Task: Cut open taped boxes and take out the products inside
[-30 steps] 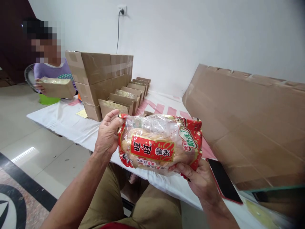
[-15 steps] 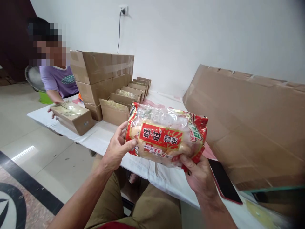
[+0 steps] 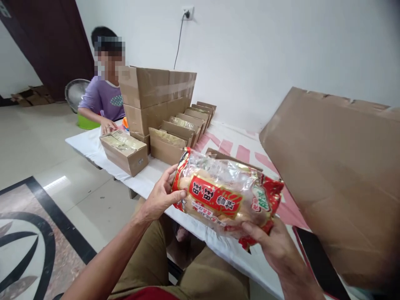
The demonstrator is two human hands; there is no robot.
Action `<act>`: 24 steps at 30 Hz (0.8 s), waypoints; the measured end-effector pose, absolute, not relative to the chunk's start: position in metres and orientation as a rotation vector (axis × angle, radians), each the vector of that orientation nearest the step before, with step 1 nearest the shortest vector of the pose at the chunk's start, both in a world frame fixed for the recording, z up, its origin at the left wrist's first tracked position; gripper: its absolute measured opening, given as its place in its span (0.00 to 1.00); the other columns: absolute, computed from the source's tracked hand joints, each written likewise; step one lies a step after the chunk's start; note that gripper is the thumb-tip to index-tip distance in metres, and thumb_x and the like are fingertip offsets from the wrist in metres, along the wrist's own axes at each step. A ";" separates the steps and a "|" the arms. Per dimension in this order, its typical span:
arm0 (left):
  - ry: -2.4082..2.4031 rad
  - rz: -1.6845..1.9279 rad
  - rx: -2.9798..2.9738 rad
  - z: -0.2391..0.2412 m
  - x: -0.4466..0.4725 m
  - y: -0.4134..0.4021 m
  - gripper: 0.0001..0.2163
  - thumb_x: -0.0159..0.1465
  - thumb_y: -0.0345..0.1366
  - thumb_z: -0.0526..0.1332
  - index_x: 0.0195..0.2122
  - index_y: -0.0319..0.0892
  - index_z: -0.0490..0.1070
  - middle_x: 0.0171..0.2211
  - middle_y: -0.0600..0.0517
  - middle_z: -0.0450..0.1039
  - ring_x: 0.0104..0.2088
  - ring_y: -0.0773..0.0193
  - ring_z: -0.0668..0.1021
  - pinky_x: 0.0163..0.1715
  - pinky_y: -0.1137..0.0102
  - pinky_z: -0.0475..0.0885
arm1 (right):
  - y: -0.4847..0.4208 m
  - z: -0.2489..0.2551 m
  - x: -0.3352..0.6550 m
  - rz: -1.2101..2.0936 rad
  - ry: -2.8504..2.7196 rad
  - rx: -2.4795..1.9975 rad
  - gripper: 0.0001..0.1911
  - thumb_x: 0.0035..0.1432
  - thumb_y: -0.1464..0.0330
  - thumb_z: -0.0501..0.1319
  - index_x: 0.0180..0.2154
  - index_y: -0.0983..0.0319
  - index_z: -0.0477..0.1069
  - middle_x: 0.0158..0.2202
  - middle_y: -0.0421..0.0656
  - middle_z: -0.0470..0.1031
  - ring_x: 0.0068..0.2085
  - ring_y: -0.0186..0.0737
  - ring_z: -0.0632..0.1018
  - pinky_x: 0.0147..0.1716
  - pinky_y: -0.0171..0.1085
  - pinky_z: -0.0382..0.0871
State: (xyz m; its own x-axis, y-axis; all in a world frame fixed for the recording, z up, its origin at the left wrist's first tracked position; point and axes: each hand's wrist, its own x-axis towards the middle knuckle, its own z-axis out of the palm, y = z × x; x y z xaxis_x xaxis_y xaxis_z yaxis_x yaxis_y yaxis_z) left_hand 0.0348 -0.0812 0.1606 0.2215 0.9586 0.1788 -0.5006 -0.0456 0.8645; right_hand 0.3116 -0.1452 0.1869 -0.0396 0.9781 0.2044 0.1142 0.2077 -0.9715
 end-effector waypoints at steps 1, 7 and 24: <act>0.632 1.304 0.998 0.151 0.028 -0.081 0.39 0.52 0.40 0.78 0.63 0.45 0.63 0.56 0.42 0.76 0.53 0.51 0.80 0.52 0.61 0.77 | -0.144 0.185 0.303 0.993 -1.412 -1.147 0.14 0.53 0.58 0.73 0.39 0.58 0.83 0.38 0.48 0.86 0.39 0.53 0.86 0.40 0.45 0.83; 1.091 1.762 0.646 0.108 0.001 -0.069 0.29 0.52 0.43 0.75 0.53 0.41 0.70 0.49 0.45 0.76 0.50 0.58 0.79 0.55 0.63 0.71 | -0.118 0.151 0.224 0.842 -1.424 -1.224 0.19 0.61 0.55 0.67 0.48 0.60 0.79 0.48 0.50 0.84 0.48 0.51 0.84 0.50 0.46 0.79; 1.430 1.585 1.052 0.051 -0.004 -0.035 0.17 0.55 0.37 0.62 0.47 0.44 0.77 0.55 0.44 0.74 0.56 0.52 0.75 0.54 0.56 0.70 | 0.069 0.035 0.145 0.637 -1.506 -1.445 0.27 0.55 0.52 0.63 0.49 0.64 0.77 0.43 0.54 0.84 0.45 0.56 0.83 0.45 0.46 0.75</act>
State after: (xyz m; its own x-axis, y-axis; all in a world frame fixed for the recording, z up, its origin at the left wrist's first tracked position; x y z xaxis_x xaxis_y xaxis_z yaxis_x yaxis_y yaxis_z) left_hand -0.0043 -0.0353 0.0514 -0.3870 0.9174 0.0927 -0.0019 -0.1014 0.9948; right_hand 0.1446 0.0694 0.0346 0.1158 0.9584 0.2610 0.4804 0.1759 -0.8592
